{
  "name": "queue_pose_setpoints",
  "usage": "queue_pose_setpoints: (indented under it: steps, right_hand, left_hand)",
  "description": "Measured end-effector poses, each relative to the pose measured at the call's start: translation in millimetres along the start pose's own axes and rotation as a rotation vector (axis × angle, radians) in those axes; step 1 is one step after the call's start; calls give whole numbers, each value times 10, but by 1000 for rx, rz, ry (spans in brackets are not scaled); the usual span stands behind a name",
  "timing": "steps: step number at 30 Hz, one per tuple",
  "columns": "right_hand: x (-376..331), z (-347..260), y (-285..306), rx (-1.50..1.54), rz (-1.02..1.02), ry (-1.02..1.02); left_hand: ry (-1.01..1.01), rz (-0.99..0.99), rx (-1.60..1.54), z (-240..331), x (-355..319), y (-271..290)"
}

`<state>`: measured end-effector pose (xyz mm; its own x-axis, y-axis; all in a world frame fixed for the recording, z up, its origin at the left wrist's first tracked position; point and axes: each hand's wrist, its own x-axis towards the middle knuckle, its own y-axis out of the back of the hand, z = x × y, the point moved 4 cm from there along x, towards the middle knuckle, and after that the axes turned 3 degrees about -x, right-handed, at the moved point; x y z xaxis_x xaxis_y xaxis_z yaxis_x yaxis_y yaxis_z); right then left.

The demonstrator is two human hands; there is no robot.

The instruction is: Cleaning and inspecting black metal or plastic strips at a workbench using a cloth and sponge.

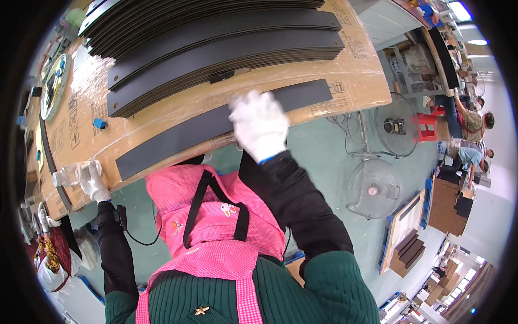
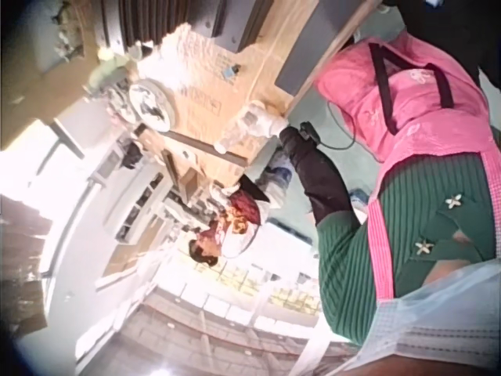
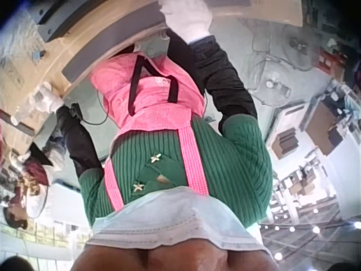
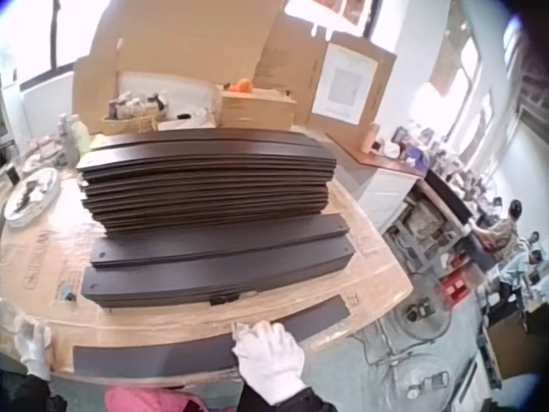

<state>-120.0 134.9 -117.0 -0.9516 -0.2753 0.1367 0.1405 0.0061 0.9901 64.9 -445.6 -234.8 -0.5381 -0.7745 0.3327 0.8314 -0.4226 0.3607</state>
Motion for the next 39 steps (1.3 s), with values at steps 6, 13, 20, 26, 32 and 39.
queue_pose_setpoints:
  steps: [6, 13, 20, 26, 32, 39]
  right_hand:
    - [167, 1757, -243, -116, 210, -366]
    - [7, 544, -135, 25, 109, -52]
    - [240, 1788, -171, -209, 143, -397]
    - [-134, 336, 26, -27, 78, -23]
    - [-86, 1806, -252, -191, 140, -441]
    - [-246, 576, -194, -73, 50, -80]
  left_hand:
    - [20, -40, -17, -181, 192, 18]
    - [84, 19, 14, -111, 56, -17]
    - [78, -61, -133, -133, 137, -113]
    - [79, -41, -86, -31, 123, -75]
    - [66, -35, -96, -150, 158, -67]
    - [126, -15, -65, -276, 218, 49]
